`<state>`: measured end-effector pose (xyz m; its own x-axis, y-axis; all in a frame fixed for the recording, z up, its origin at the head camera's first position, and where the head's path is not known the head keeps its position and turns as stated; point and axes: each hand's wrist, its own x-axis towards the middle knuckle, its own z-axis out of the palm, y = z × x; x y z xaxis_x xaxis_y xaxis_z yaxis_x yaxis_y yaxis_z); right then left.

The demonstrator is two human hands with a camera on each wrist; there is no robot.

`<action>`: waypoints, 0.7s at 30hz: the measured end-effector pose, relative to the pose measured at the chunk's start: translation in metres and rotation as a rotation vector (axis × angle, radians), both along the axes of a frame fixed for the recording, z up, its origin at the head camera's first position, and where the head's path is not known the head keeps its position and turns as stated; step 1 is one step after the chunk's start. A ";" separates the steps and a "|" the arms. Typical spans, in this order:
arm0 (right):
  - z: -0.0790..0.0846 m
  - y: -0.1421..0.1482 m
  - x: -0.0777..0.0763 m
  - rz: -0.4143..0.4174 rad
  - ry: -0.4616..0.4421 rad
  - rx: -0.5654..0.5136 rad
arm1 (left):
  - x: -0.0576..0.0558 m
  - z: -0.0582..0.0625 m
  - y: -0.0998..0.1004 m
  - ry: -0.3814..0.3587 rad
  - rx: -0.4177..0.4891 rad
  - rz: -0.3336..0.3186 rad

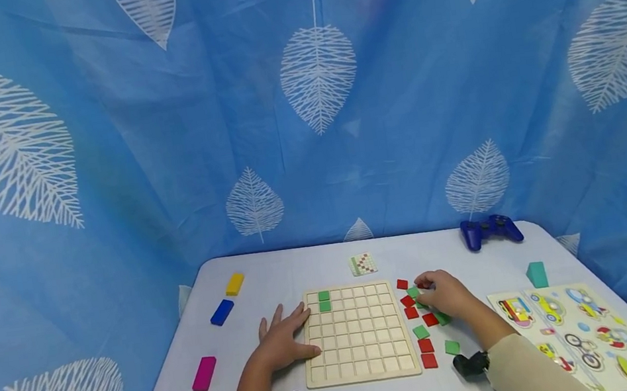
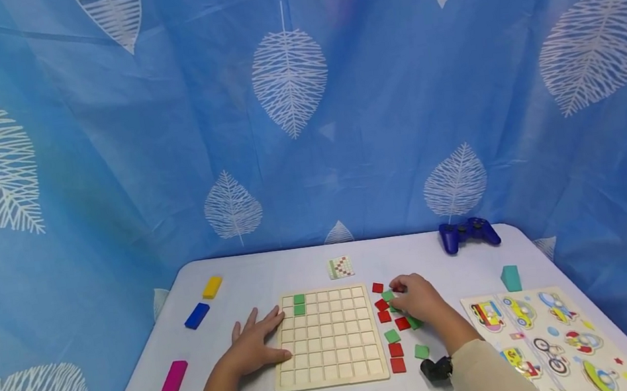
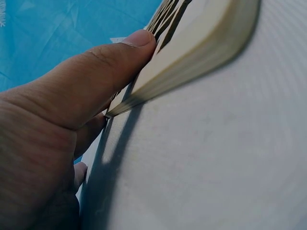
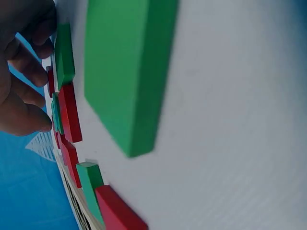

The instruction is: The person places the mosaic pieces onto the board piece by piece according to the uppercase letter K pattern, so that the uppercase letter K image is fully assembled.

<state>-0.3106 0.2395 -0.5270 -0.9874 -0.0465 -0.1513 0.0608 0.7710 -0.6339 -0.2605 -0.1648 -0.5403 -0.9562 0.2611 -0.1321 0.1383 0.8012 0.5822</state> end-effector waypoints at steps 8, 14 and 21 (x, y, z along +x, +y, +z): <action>-0.006 -0.002 -0.008 -0.021 0.005 0.029 | -0.001 0.002 -0.001 0.003 0.004 0.000; -0.004 -0.007 -0.011 -0.039 -0.015 0.030 | -0.002 0.002 -0.001 0.006 -0.012 0.012; 0.001 -0.014 -0.012 -0.124 -0.090 0.020 | 0.000 -0.001 0.000 0.001 -0.011 0.007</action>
